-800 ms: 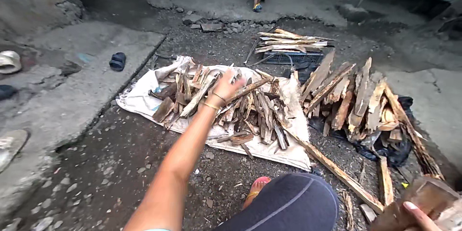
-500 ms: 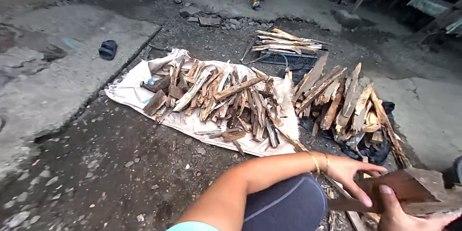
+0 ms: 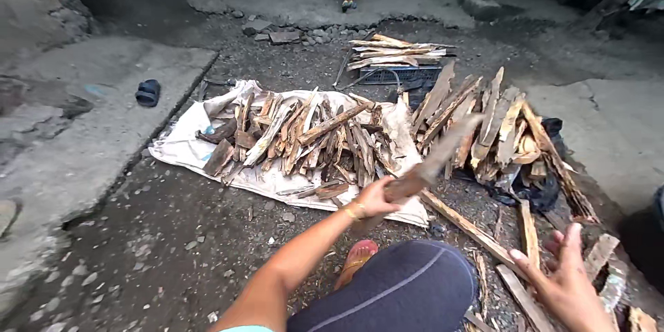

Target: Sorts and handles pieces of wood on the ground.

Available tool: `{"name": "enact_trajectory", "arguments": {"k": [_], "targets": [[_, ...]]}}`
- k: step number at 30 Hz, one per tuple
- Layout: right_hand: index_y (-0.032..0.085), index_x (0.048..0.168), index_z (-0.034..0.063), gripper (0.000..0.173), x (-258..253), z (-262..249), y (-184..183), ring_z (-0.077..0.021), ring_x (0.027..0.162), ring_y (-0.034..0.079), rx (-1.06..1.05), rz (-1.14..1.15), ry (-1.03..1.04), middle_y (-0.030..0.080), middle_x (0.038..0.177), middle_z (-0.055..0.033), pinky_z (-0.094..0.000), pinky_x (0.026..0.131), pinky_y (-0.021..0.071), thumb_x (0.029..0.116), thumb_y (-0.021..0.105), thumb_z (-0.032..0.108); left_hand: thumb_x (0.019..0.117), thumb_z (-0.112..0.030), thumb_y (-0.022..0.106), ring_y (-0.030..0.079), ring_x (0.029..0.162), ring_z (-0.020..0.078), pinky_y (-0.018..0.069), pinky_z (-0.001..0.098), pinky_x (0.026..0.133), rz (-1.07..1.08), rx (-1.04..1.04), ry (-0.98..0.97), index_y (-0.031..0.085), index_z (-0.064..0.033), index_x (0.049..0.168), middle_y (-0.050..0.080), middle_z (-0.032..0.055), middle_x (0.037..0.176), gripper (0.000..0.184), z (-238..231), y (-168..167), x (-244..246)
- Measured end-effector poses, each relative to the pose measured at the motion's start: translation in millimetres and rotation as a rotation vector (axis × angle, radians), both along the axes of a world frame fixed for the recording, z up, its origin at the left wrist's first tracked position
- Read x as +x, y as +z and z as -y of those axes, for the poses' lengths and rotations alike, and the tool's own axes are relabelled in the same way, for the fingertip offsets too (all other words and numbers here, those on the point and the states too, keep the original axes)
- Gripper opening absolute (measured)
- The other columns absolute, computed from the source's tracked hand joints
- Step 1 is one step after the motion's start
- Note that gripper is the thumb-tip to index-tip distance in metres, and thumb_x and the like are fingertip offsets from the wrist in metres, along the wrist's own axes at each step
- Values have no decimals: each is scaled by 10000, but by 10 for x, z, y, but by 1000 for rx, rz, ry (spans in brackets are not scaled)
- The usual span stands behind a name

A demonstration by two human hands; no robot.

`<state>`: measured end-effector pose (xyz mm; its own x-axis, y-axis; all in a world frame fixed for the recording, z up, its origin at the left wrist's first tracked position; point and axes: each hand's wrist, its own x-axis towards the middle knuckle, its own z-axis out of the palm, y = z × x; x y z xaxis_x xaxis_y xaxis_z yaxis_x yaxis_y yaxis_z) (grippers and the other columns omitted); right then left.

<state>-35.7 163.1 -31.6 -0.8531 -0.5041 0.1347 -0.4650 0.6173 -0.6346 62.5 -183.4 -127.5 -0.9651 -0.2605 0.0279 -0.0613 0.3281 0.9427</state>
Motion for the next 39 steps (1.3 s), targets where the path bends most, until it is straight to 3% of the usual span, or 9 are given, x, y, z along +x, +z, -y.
{"name": "enact_trajectory", "arguments": {"k": [4, 10, 13, 15, 21, 25, 31, 35, 39], "targets": [[-46, 1651, 29, 1060, 35, -316, 81, -490, 1429, 407, -13, 67, -116, 209, 1629, -370, -598, 1084, 444, 942, 678, 341, 777, -236, 899, 655, 1211, 348, 502, 522, 1082, 293, -97, 351, 499, 8, 1446, 657, 250, 1299, 816, 784, -336, 1025], [-68, 1644, 18, 986, 29, -479, 36, -450, 1423, 438, 17, 157, -191, 227, 1625, -368, -502, 1138, 428, 1002, 629, 293, 818, -282, 884, 615, 1208, 502, 466, 715, 1014, 377, -386, 803, 432, -28, 1515, 629, 318, 1299, 869, 2398, 352, 1399], [-21, 1654, 32, 990, -11, -451, -42, -488, 1374, 480, 67, 129, -178, 283, 1595, -380, -579, 1088, 449, 981, 651, 308, 792, -334, 899, 298, 1485, 551, 217, 763, 1167, 290, -547, 1044, 132, -19, 1650, 310, 368, 1598, 1193, 3014, 1158, 1152], [27, 1658, 34, 991, -96, -456, -94, -542, 1383, 438, 104, 89, -122, 280, 1589, -394, -656, 1079, 416, 965, 667, 334, 806, -322, 879, 148, 1551, 527, 133, 741, 1206, 188, -581, 1087, 75, 10, 1647, 134, 357, 1667, 1210, 3045, 1622, 914], [396, 1578, 40, 689, -199, -746, 197, -549, 1350, 475, 247, 20, -236, 440, 1528, -329, -738, 1055, 385, 1008, 686, 297, 962, -331, 730, 252, 1538, 484, 255, 622, 1230, 77, -661, 491, 375, 21, 1566, 242, 339, 1646, 784, 1772, 1810, 4], [394, 1575, 52, 623, -209, -1430, 334, -368, 1315, 584, 46, 49, -517, 549, 1469, -246, -546, 1111, 457, 1043, 618, 286, 980, -298, 723, 403, 1477, 444, 327, 654, 1183, -29, -713, -167, 553, -32, 1465, 439, 272, 1572, 579, 235, 1621, -484], [438, 1522, -19, 603, 127, -2346, -939, -480, 1217, 608, 130, 409, -672, 595, 1344, -331, -652, 1049, 469, 1022, 665, 231, 975, -346, 733, 653, 1238, 316, 502, 593, 1058, 17, -777, -778, 559, -117, 1490, 637, 131, 1416, 590, -1412, 1573, -738], [363, 1576, -1, 701, -29, -2311, -1473, -477, 1406, 467, 369, 715, -536, 462, 1516, -328, -625, 1170, 351, 1005, 685, 248, 1009, -363, 680, 617, 1249, 459, 451, 687, 1043, 459, -975, -956, 480, -104, 1546, 626, 239, 1387, 629, -1615, 1214, -938], [317, 1605, 24, 766, -819, -2091, -1716, -481, 1443, 413, 534, 629, -421, 405, 1564, -306, -660, 1156, 349, 981, 711, 231, 1037, -358, 638, 602, 1264, 471, 447, 668, 1053, 741, -999, -1144, 428, -80, 1572, 613, 272, 1382, 638, -1748, 1092, -1058]]}}
